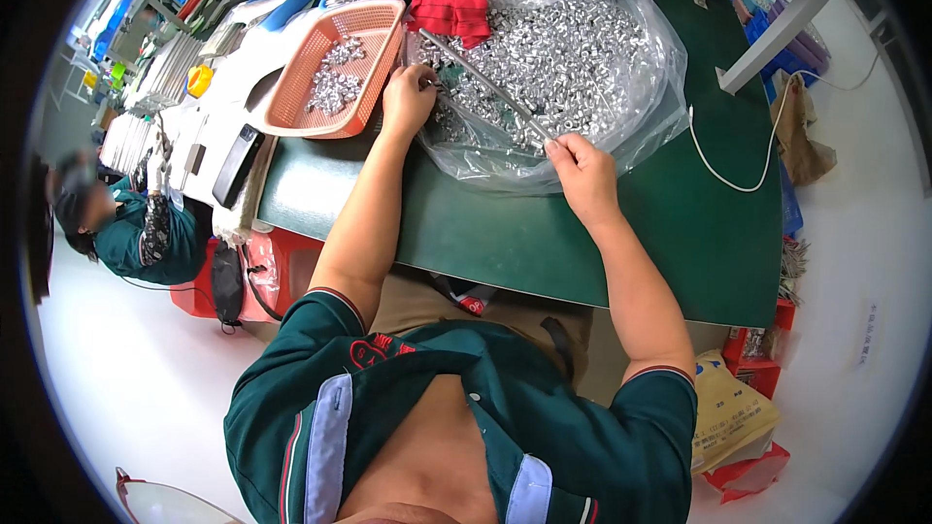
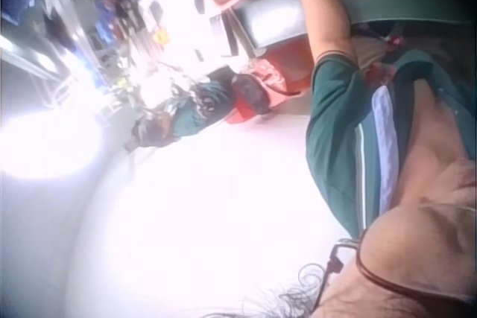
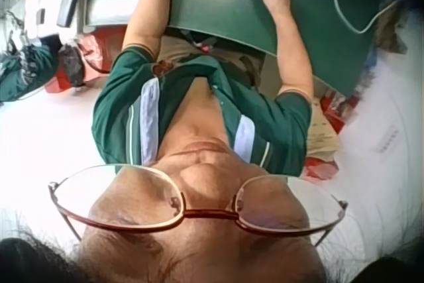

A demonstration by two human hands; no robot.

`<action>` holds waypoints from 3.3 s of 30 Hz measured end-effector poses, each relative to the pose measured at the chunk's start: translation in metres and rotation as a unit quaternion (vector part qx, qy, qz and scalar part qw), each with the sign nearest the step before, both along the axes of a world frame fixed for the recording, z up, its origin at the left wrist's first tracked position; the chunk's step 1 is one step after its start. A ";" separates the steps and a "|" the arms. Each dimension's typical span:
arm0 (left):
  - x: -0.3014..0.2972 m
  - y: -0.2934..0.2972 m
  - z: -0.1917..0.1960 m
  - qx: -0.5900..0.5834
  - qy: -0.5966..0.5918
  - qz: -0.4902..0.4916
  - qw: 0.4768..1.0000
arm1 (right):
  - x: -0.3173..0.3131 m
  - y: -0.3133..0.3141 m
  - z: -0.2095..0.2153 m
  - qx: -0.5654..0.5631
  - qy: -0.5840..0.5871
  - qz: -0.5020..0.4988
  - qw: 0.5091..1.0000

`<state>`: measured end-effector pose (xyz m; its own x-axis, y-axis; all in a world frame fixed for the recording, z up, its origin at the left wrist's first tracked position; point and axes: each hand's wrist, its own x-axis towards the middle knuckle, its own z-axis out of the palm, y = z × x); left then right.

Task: The person uses a metal rod to pick up small silver metal parts from a large plastic bag and transfers them into a pink basket. The person repeatedly scoops and drops the parts, occasionally adjusting the bag or the rod.

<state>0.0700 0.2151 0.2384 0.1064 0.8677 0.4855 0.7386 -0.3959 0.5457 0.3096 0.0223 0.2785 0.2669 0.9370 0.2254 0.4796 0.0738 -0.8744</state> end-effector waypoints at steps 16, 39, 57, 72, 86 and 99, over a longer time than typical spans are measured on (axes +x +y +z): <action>-0.003 0.002 0.008 -0.027 0.012 -0.060 0.998 | 0.001 0.002 -0.002 -0.027 -0.015 0.004 1.000; -0.006 -0.003 0.022 -0.322 -0.694 -0.353 0.538 | 0.008 0.000 0.010 -0.010 -0.090 -0.016 0.996; -0.005 -0.003 0.030 -0.315 -0.686 -0.267 0.599 | 0.004 -0.003 0.018 0.005 -0.180 -0.028 0.983; 0.038 -0.056 0.053 -0.355 -0.272 -0.392 0.804 | 0.007 0.002 0.004 0.011 -0.090 -0.035 0.995; -0.001 0.011 0.012 -0.006 0.052 -0.086 0.995 | 0.012 0.003 0.002 0.010 -0.066 -0.044 0.997; 0.006 -0.001 0.010 0.155 -0.040 -0.086 0.983 | 0.020 0.019 -0.013 -0.007 -0.104 -0.023 0.994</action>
